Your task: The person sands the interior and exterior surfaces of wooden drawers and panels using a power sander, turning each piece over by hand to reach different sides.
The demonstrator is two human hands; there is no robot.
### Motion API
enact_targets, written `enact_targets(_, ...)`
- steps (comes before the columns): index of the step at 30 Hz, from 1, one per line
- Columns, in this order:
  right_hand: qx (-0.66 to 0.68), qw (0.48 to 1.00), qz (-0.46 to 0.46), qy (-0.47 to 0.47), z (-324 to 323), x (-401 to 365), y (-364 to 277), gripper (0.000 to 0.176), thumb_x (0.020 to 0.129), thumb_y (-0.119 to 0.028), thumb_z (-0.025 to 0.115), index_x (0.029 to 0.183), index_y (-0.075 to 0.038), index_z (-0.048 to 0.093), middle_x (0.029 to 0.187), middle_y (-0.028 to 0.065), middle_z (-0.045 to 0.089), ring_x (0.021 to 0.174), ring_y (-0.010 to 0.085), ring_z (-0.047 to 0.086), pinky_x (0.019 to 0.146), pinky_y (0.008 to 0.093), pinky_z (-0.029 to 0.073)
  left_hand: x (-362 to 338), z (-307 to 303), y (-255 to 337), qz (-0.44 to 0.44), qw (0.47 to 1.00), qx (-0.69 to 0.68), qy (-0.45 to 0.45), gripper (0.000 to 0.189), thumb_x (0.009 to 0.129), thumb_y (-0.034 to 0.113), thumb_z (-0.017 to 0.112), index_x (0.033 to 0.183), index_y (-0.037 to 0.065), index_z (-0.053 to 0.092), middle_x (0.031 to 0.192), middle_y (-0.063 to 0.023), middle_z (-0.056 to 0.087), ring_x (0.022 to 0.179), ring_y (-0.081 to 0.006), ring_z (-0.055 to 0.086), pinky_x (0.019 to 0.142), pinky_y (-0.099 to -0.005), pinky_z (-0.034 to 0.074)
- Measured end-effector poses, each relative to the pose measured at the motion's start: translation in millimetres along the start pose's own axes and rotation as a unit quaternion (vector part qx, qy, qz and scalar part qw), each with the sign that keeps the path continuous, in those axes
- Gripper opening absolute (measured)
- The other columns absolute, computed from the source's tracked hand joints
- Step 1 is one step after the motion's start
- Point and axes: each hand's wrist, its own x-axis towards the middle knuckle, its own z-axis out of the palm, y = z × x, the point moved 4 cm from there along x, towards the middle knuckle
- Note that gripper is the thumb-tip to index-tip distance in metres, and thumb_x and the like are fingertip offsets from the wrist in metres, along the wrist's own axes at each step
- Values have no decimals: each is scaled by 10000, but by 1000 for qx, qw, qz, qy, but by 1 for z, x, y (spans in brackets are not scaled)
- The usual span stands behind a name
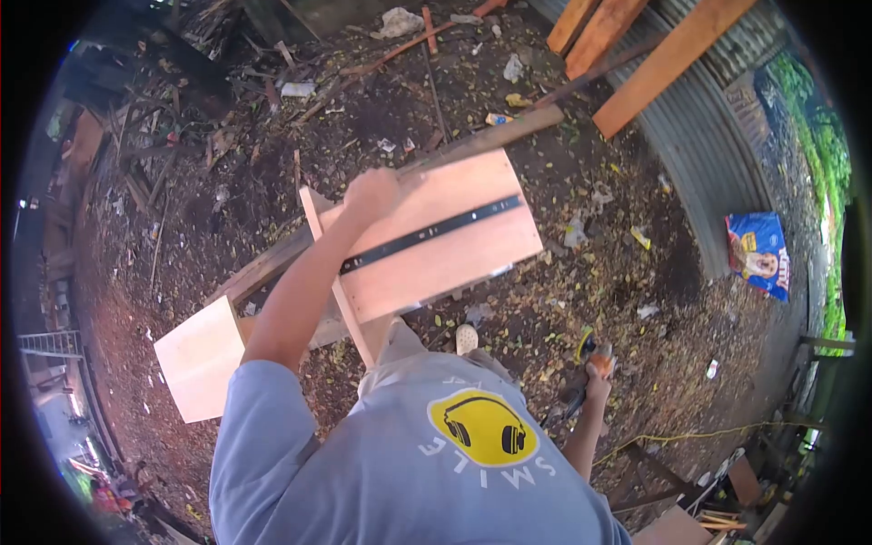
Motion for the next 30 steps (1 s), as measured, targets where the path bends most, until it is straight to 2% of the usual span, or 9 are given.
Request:
enact_targets(4,-30,994,-102,9,1,-34,-74,507,740,-238,755,1103,90,621,980,143,676,868,227,641,786,352,499,-6,-1,-5,-28,1000,-7,-1,750,901,676,428,1095,4,697,1093,-266,668,1085,-403,632,958,-490,478)
enact_targets(5,-33,992,-121,8,3,-42,-93,487,747,-229,752,1100,82,624,981,142,676,865,222,640,784,349,499,-5,6,-12,-37,999,-14,2,709,909,658,426,1130,40,693,1085,-256,673,1088,-405,626,963,-481,476)
enact_targets(9,-76,958,-268,-67,14,-76,-168,463,757,-224,750,1079,69,594,932,153,670,849,219,635,770,359,498,-41,15,-18,-66,994,-80,36,649,917,634,420,1167,98,687,1076,-251,675,1077,-412,626,961,-476,478)
enact_targets(11,-140,926,-338,-95,20,-112,-216,475,754,-219,751,1108,50,581,922,166,668,834,254,649,759,369,500,-53,27,-38,-46,987,-131,85,632,921,627,412,1178,117,684,1073,-253,673,1070,-413,627,959,-475,480)
enact_targets(14,-191,874,-415,-167,39,-171,-272,503,754,-218,750,1156,23,567,933,187,666,832,325,665,744,393,512,-55,27,-31,-91,990,-92,63,645,929,622,395,1146,94,694,1076,-260,669,1064,-427,626,952,-489,481)
enact_targets(17,-254,796,-504,-217,55,-222,-303,567,742,-221,764,1204,21,541,984,198,670,842,344,678,746,399,529,-48,37,-37,-63,992,-90,54,664,939,611,376,1107,57,701,1083,-277,661,1067,-438,622,954,-505,477)
enact_targets(21,-324,666,-613,-276,87,-275,-304,676,754,-272,748,1310,-4,472,1032,190,643,861,378,668,706,458,551,-34,50,-51,-10,992,-102,67,668,974,568,321,1082,30,703,1049,-280,662,1059,-449,612,964,-487,466)
enact_targets(25,-401,579,-640,-309,116,-307,-282,729,788,-351,709,1329,49,429,1029,168,611,827,340,672,670,429,561,-30,47,-54,8,991,-108,82,699,980,552,314,1020,-32,696,1032,-301,656,1051,-460,613,972,-496,459)
enact_targets(30,-409,579,-625,-327,135,-342,-274,743,764,-331,733,1330,41,428,1086,194,620,863,353,667,671,441,556,-46,36,-46,-10,988,-123,92,704,985,544,309,990,-42,698,1026,-304,657,1045,-459,619,966,-504,463)
